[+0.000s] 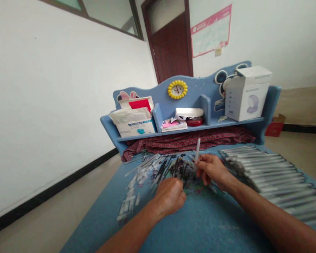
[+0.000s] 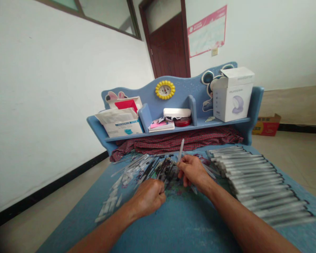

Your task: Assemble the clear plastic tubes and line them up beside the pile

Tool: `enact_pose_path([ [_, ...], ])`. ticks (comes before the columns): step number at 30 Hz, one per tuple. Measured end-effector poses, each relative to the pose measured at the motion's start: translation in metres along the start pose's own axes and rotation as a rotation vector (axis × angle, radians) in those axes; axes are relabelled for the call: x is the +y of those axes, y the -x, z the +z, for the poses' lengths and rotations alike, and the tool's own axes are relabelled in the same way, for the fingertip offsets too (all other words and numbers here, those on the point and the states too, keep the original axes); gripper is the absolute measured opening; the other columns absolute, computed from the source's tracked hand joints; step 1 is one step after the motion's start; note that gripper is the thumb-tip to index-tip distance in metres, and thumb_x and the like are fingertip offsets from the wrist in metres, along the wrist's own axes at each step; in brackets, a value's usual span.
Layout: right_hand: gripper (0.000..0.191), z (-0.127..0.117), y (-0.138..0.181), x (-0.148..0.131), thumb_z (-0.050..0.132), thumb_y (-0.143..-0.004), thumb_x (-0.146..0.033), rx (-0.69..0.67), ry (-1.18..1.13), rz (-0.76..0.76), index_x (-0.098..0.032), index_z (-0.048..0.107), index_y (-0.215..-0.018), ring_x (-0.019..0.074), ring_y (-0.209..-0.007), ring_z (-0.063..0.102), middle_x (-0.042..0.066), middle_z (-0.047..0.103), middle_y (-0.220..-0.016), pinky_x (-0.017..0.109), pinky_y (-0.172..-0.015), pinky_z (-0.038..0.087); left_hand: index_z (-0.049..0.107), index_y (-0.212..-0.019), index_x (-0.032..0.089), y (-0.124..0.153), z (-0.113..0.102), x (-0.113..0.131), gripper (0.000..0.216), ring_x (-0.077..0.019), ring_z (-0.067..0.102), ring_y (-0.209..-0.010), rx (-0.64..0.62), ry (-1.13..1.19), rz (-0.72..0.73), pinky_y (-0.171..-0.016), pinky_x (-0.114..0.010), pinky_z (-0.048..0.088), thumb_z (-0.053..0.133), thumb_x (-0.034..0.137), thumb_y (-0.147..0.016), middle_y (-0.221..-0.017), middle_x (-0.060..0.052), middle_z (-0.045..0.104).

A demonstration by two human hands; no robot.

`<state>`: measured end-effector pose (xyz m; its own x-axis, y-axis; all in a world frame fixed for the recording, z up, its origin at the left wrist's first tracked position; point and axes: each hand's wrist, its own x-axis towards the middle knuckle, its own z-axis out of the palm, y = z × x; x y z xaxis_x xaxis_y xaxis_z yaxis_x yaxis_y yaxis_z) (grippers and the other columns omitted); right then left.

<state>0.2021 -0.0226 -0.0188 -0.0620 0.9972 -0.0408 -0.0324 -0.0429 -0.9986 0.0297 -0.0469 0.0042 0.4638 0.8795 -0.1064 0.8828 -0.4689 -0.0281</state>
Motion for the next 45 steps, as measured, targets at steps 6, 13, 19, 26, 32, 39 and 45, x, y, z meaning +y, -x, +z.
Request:
enact_pose_path([
  [6,0.018,-0.006,-0.006,0.001,0.052,-0.075,-0.033,0.110,-0.143,-0.023,-0.019,0.044,-0.069,0.0082,-0.024,0.044,-0.003,0.059,-0.047,0.017,-0.025,0.028,0.064,-0.067,0.017,0.001,-0.003,-0.015,0.021,-0.0109,0.050,-0.053,0.067,0.164,-0.003,-0.050,-0.021,0.027,0.044,0.019,-0.074,-0.059,-0.001,0.060],
  [13,0.016,-0.010,-0.008,0.000,0.054,-0.075,-0.032,0.162,-0.265,-0.013,-0.018,0.045,-0.072,0.0086,-0.026,0.045,-0.002,0.060,-0.049,0.018,-0.027,0.030,0.062,-0.065,0.017,0.005,-0.001,-0.015,0.021,-0.0102,0.048,-0.052,0.148,0.266,0.136,-0.052,-0.021,0.028,0.043,0.016,-0.074,-0.058,0.000,0.058],
  [19,0.017,-0.010,-0.008,0.002,0.054,-0.076,-0.031,0.118,-0.321,-0.002,-0.018,0.045,-0.070,0.0085,-0.026,0.045,0.000,0.061,-0.051,0.017,-0.026,0.029,0.060,-0.063,0.018,0.006,0.002,-0.015,0.019,-0.0110,0.048,-0.053,0.171,0.249,0.160,-0.053,-0.022,0.028,0.044,0.016,-0.074,-0.058,-0.001,0.058],
  [26,0.017,-0.008,-0.008,0.004,0.054,-0.076,-0.030,0.099,-0.338,-0.006,-0.018,0.046,-0.068,0.0088,-0.026,0.045,0.001,0.061,-0.051,0.018,-0.026,0.030,0.059,-0.062,0.018,0.005,0.005,-0.017,0.018,-0.0109,0.048,-0.053,0.197,0.234,0.183,-0.053,-0.023,0.028,0.044,0.014,-0.072,-0.058,-0.001,0.058],
  [32,0.015,-0.004,-0.005,0.004,0.055,-0.076,-0.028,0.080,-0.347,0.006,-0.018,0.047,-0.069,0.0093,-0.026,0.045,0.001,0.061,-0.051,0.019,-0.027,0.031,0.056,-0.062,0.017,0.004,0.008,-0.021,0.016,-0.0091,0.047,-0.051,0.244,0.303,0.202,-0.052,-0.021,0.029,0.045,0.015,-0.073,-0.055,0.001,0.054],
  [39,0.014,-0.007,-0.004,-0.002,0.053,-0.077,-0.028,0.159,-0.359,-0.022,-0.018,0.046,-0.072,0.0088,-0.027,0.046,0.000,0.061,-0.051,0.018,-0.027,0.031,0.055,-0.060,0.017,0.004,0.008,-0.022,0.016,-0.0087,0.045,-0.050,0.246,0.295,0.217,-0.051,-0.021,0.027,0.045,0.013,-0.072,-0.054,0.001,0.053],
  [45,0.014,-0.009,-0.006,0.002,0.053,-0.076,-0.028,0.143,-0.338,-0.006,-0.018,0.045,-0.071,0.0092,-0.027,0.046,0.000,0.061,-0.050,0.018,-0.027,0.030,0.055,-0.061,0.017,0.004,0.009,-0.022,0.016,-0.0088,0.046,-0.050,0.251,0.291,0.240,-0.051,-0.021,0.028,0.045,0.012,-0.072,-0.054,0.001,0.053],
])
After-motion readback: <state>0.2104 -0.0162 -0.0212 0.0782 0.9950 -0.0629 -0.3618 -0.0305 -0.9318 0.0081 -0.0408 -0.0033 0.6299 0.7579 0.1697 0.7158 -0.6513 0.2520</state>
